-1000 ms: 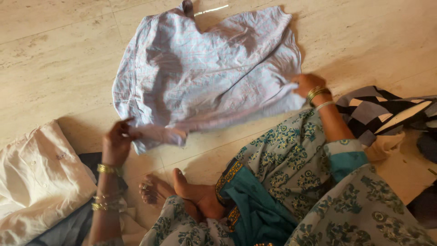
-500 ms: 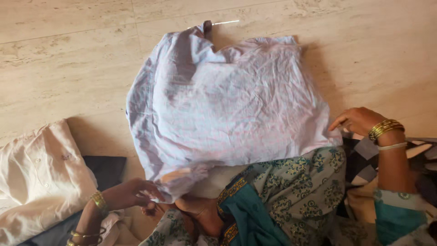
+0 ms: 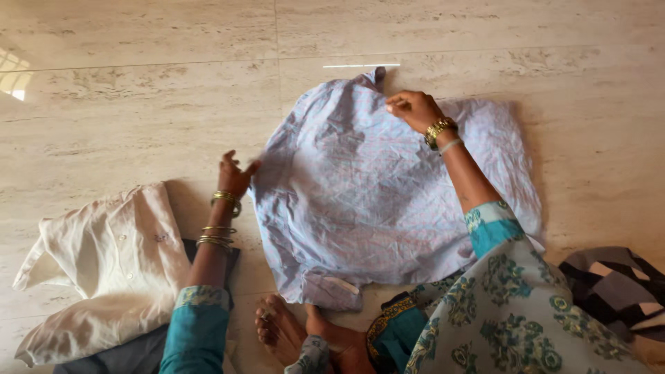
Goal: The person buttons and folds a shirt on the floor and places it into a bag.
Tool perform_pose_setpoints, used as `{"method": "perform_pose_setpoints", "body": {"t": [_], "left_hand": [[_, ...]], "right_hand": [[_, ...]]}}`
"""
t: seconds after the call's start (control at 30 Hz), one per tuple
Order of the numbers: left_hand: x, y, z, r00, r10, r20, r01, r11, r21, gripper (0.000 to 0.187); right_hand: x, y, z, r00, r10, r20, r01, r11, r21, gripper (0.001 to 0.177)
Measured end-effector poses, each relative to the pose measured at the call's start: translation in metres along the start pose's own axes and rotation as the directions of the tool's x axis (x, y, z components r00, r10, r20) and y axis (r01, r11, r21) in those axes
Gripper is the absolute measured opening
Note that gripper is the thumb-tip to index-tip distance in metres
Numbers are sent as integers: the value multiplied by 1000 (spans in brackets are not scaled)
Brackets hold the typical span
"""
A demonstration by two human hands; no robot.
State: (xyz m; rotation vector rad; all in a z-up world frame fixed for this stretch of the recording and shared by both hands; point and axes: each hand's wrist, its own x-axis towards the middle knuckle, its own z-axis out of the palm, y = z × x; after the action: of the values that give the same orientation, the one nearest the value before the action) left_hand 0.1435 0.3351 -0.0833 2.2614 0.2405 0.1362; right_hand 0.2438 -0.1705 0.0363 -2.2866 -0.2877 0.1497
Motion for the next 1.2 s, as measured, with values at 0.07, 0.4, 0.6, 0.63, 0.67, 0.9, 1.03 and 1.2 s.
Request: {"method": "perform_pose_setpoints", "body": {"t": [0.07,0.4,0.6,0.63,0.67,0.9,1.03,1.2], "left_hand": [[-9,-9,18,993,104,-50,-99,991,93,102],[-80,29,-24,927,48,373,100,924,-368,51],[-42,46,-79,994,-32,-102,-11,918,-396,56],[-41,52,-85,984,-25,-179,-49,917,-396,72],[-44,61,-88,984,-27,-175,-46,916,-399,72],[-125,129,-7,975,210,67,-221,931,292,107],[-184,139,27,912,273,308,-366,880,303,106],[-211,131,13,878,200,435,-379,846,376,108]], "right_hand": [[53,7,19,995,67,-69,-65,997,37,29],[175,26,86,907,361,-217,-381,922,-60,50],[244,-29,63,950,-108,-292,274,736,619,28],[244,-32,56,941,-174,-290,319,741,591,37],[237,-34,56,942,-171,-289,316,744,589,37],[36,-82,168,859,-419,-295,308,882,-358,63],[-73,-75,213,948,-316,-45,258,843,-473,78],[-126,45,114,957,-88,-276,-88,819,-567,82]]}}
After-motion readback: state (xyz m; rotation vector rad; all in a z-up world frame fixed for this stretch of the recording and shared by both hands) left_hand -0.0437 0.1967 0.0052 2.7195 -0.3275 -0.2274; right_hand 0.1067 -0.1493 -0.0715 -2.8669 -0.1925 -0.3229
